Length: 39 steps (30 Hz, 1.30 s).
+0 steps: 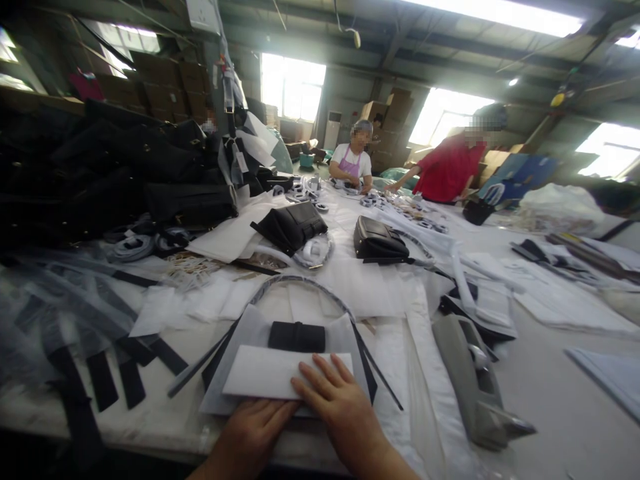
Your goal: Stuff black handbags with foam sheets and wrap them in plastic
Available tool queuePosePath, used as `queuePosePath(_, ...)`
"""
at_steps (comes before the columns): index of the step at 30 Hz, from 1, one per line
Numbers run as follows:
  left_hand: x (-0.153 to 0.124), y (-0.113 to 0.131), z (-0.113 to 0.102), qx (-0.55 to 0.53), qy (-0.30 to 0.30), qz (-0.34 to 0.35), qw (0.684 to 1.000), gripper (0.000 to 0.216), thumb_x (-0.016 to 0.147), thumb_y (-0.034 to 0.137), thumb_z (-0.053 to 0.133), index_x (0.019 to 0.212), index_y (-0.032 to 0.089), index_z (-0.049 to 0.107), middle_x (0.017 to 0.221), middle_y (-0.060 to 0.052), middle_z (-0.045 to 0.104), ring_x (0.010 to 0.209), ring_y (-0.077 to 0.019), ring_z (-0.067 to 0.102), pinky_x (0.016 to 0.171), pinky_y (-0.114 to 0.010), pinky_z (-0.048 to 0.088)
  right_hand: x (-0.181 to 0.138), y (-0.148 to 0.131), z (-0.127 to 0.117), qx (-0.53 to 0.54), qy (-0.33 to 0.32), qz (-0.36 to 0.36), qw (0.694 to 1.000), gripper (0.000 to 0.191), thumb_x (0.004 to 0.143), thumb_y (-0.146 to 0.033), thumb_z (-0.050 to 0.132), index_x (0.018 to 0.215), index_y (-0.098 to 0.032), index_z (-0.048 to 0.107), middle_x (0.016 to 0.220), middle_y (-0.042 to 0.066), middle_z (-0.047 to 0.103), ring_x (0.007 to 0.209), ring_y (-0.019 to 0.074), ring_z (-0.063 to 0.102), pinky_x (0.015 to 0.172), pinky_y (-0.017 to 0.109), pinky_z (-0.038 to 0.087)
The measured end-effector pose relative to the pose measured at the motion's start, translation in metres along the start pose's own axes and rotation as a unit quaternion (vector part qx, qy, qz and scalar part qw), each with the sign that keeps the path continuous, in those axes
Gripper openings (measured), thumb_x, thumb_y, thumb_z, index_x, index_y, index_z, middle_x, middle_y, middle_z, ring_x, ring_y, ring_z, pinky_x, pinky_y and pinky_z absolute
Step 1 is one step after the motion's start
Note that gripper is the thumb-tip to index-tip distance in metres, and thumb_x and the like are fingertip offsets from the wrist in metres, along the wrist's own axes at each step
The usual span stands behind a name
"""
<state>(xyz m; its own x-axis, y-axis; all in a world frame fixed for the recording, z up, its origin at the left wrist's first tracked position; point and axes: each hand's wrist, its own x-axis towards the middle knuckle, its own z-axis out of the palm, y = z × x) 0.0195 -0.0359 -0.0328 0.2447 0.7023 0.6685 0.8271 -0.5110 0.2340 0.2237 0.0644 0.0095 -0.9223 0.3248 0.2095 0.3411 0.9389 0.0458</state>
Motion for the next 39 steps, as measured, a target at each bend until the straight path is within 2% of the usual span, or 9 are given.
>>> queuePosePath(8,-0.007,-0.004,-0.017,0.022,0.015,0.085,0.996,0.035,0.098,0.007,0.037,0.115,0.011,0.067,0.105,-0.009,0.076,0.098,-0.0181,0.072,0.089,-0.030,0.056,-0.003,0.001,0.006,0.046,0.001,0.014,0.999,0.055,0.098,-0.014,0.047,0.149,-0.034,0.039,0.149,-0.001,0.048,0.139,0.0242,0.043,0.114,0.048,0.040)
queuePosePath(14,0.031,0.007,-0.048,0.017,-0.018,0.105,0.994,0.028,0.095,0.017,0.057,0.122,0.013,0.064,0.118,-0.007,0.073,0.110,-0.0183,0.068,0.098,-0.029,0.055,0.000,-0.002,0.007,0.069,0.011,0.021,0.997,0.049,0.097,-0.020,0.055,0.144,-0.032,0.047,0.147,0.001,0.051,0.138,0.0269,0.045,0.112,0.052,0.041)
queuePosePath(20,0.038,-0.004,-0.019,0.055,-0.189,0.032,0.980,0.072,0.090,0.036,0.064,0.150,0.010,0.033,0.151,-0.015,0.044,0.139,-0.0273,0.044,0.109,-0.044,0.046,0.007,-0.003,-0.002,0.160,0.036,0.053,0.985,0.055,0.090,-0.005,0.053,0.140,-0.028,0.052,0.142,0.005,0.057,0.137,0.0247,0.047,0.114,0.050,0.038)
queuePosePath(27,0.015,-0.013,-0.004,0.073,-0.228,0.038,0.970,0.078,0.090,0.010,0.058,0.155,0.028,0.020,0.161,-0.013,0.025,0.145,-0.0289,0.031,0.113,-0.047,0.040,-0.031,-0.027,-0.033,0.325,0.223,0.180,0.901,0.025,0.083,-0.010,0.057,0.099,-0.024,0.070,0.110,0.008,0.073,0.112,0.0246,0.066,0.102,0.040,0.050)
queuePosePath(30,0.015,-0.013,-0.003,0.076,-0.228,0.043,0.970,0.081,0.086,0.000,0.053,0.155,0.029,0.022,0.161,-0.015,0.024,0.145,-0.0302,0.031,0.113,-0.049,0.040,-0.051,-0.057,-0.029,0.478,0.230,0.375,0.760,0.017,0.089,-0.030,0.061,0.103,-0.024,0.068,0.093,0.008,0.074,0.080,0.0223,0.073,0.074,0.033,0.060)
queuePosePath(32,0.016,-0.013,-0.003,0.081,-0.227,0.045,0.970,0.083,0.084,-0.001,0.051,0.155,0.030,0.021,0.161,-0.015,0.024,0.145,-0.0304,0.031,0.112,-0.049,0.041,-0.056,-0.071,-0.022,0.630,0.184,0.496,0.568,0.028,0.084,-0.041,0.067,0.104,-0.022,0.066,0.093,0.007,0.074,0.073,0.0220,0.073,0.069,0.033,0.060)
queuePosePath(35,0.017,-0.015,-0.002,0.093,-0.220,0.053,0.970,0.084,0.084,-0.003,0.049,0.155,0.031,0.021,0.161,-0.014,0.025,0.145,-0.0296,0.031,0.111,-0.049,0.042,-0.052,-0.077,-0.017,0.780,0.168,0.512,0.317,0.041,0.062,-0.032,0.085,0.095,-0.018,0.066,0.105,0.009,0.072,0.102,0.0275,0.070,0.094,0.038,0.054)
queuePosePath(37,0.017,-0.016,-0.001,0.100,-0.213,0.062,0.970,0.082,0.085,-0.002,0.049,0.155,0.031,0.022,0.160,-0.014,0.027,0.144,-0.0292,0.033,0.111,-0.048,0.043,-0.045,-0.076,-0.018,0.820,0.191,0.485,0.237,0.041,0.056,-0.021,0.085,0.093,-0.016,0.067,0.105,0.008,0.071,0.111,0.0270,0.066,0.104,0.038,0.046)
queuePosePath(39,0.018,-0.017,-0.001,0.110,-0.205,0.069,0.970,0.079,0.087,0.001,0.050,0.155,0.031,0.023,0.160,-0.013,0.028,0.144,-0.0289,0.034,0.110,-0.047,0.043,-0.036,-0.077,-0.020,0.828,0.219,0.476,0.202,0.040,0.057,-0.017,0.079,0.095,-0.016,0.067,0.101,0.007,0.071,0.110,0.0248,0.065,0.106,0.038,0.043)
